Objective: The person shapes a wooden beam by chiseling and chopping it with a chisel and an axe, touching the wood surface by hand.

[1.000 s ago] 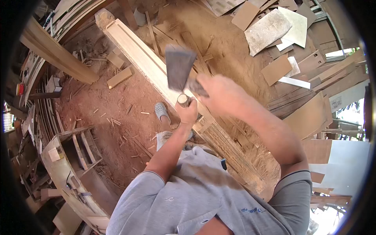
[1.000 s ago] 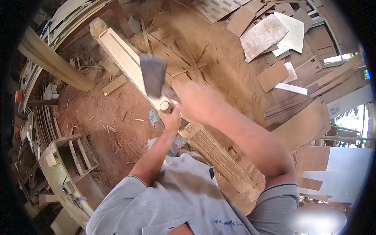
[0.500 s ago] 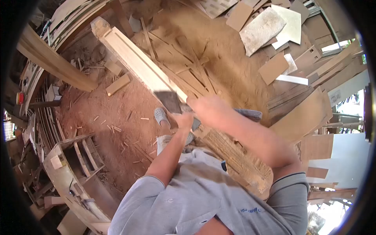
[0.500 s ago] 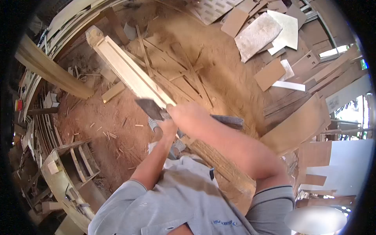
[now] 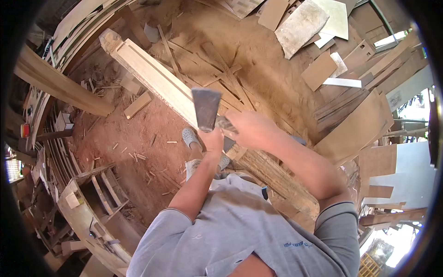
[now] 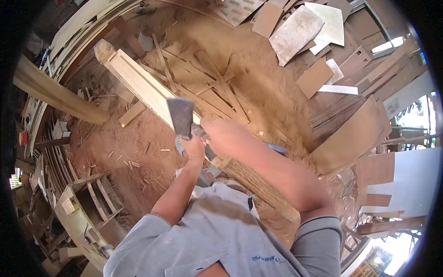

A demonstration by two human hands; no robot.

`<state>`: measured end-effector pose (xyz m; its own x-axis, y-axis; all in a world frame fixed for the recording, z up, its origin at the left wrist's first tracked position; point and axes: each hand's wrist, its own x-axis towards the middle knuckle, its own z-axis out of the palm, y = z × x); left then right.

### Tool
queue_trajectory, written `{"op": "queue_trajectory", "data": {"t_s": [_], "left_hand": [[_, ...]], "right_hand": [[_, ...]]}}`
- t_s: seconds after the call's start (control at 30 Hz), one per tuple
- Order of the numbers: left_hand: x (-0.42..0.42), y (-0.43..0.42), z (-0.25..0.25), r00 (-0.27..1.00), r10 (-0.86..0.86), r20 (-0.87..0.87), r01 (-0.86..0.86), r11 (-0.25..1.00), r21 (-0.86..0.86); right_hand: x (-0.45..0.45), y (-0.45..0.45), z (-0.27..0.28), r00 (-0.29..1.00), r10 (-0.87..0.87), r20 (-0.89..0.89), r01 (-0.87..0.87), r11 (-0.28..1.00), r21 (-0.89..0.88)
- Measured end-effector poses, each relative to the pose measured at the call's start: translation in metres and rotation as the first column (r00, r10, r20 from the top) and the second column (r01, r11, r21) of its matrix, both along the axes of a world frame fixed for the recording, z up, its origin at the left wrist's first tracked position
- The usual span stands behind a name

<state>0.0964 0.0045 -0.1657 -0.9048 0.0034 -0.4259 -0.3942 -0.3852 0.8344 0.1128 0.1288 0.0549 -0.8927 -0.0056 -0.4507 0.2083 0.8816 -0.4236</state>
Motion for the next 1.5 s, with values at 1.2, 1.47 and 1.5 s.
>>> {"op": "queue_trajectory", "data": {"t_s": [1.2,1.47,1.5], "left_hand": [[0.019,0.032,0.016,0.888,-0.178,-0.424,0.136,0.982,-0.128],[0.017,0.014,-0.011,0.907,-0.267,-0.325,0.211,0.957,-0.198],[0.018,0.019,-0.006,0.932,-0.167,-0.322,0.149,0.986,-0.080]], "right_hand": [[0.017,0.007,0.041,0.967,-0.094,-0.236,0.110,0.992,0.055],[0.019,0.006,0.035,0.962,0.011,-0.273,0.007,0.998,0.065],[0.015,0.001,0.044,0.960,-0.059,-0.275,0.072,0.997,0.037]]}}
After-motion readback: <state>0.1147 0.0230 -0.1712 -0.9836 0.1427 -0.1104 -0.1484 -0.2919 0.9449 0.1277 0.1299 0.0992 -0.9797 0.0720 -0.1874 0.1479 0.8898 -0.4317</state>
